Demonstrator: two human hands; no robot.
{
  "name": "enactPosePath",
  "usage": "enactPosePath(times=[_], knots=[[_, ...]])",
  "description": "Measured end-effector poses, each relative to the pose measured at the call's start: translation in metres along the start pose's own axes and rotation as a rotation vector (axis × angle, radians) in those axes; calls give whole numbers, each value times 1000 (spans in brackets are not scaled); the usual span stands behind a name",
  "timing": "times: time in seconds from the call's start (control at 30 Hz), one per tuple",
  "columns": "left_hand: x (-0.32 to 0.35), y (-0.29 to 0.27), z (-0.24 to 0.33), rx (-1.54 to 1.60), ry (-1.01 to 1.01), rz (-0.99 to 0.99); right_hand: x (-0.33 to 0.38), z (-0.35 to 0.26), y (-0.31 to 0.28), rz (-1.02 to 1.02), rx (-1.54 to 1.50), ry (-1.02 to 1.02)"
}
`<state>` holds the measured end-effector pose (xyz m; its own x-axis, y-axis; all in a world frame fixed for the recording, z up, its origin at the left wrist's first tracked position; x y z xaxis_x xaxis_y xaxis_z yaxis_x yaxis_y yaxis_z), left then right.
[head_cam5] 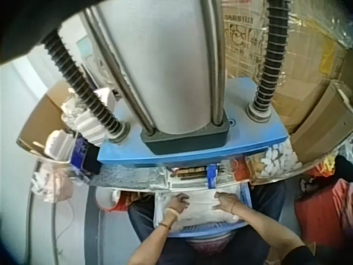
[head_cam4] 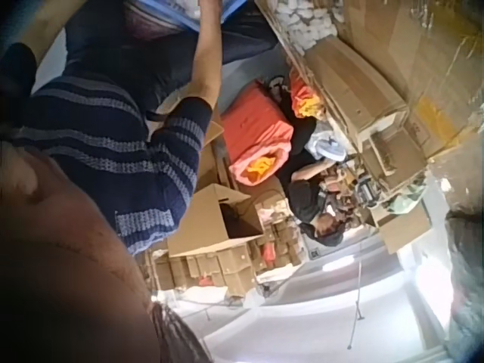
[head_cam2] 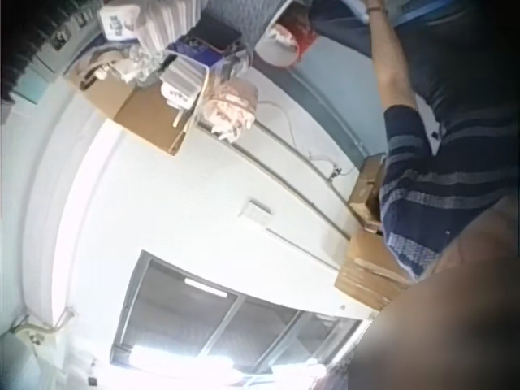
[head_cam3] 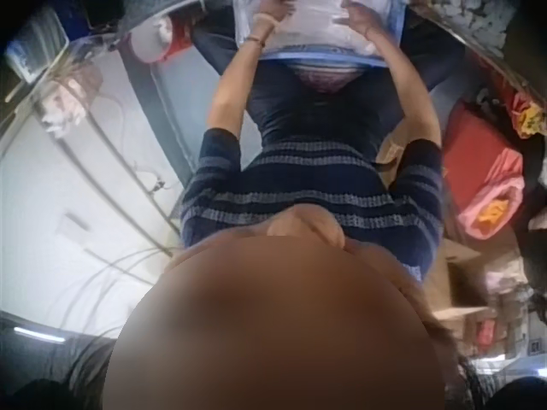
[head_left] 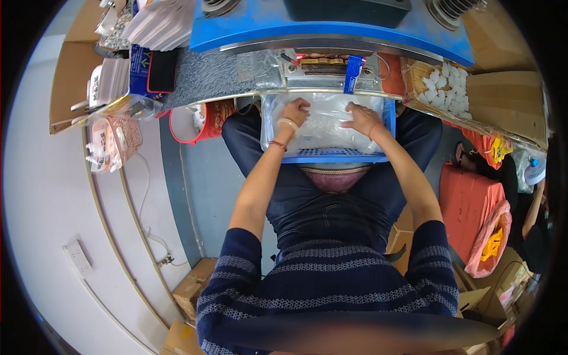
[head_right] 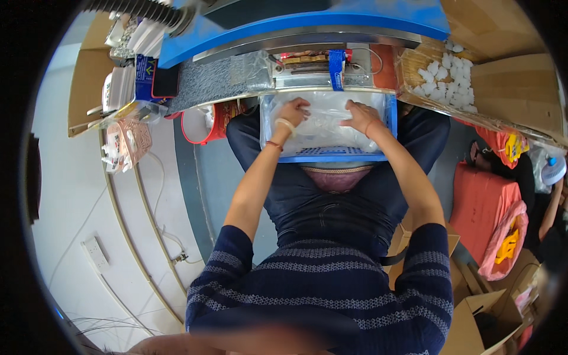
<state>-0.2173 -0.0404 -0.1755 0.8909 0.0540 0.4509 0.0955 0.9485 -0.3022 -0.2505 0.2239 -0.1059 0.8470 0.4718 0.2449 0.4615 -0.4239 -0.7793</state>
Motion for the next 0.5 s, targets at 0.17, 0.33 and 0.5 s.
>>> enactPosePath(times=[0.17, 0.33, 0.5], knots=[[80, -48, 104, 129, 443, 133, 44, 32, -53, 428, 370, 3], [142, -71, 134, -552, 692, 140, 89, -17, -74, 448, -968, 271], [134, -127, 84, -931, 532, 802, 153, -68, -143, 448, -307, 75]])
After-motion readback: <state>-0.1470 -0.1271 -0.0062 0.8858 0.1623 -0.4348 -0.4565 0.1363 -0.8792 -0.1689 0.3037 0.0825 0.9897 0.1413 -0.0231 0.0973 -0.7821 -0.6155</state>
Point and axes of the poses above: each hand's wrist, its own x-axis away from the middle knuckle, its own y-axis out of the palm, z = x × y, the point moved 1 cm from there along -x, towards the middle knuckle, and after that the axes turned 2 degrees about z, right-handed, at the moved point
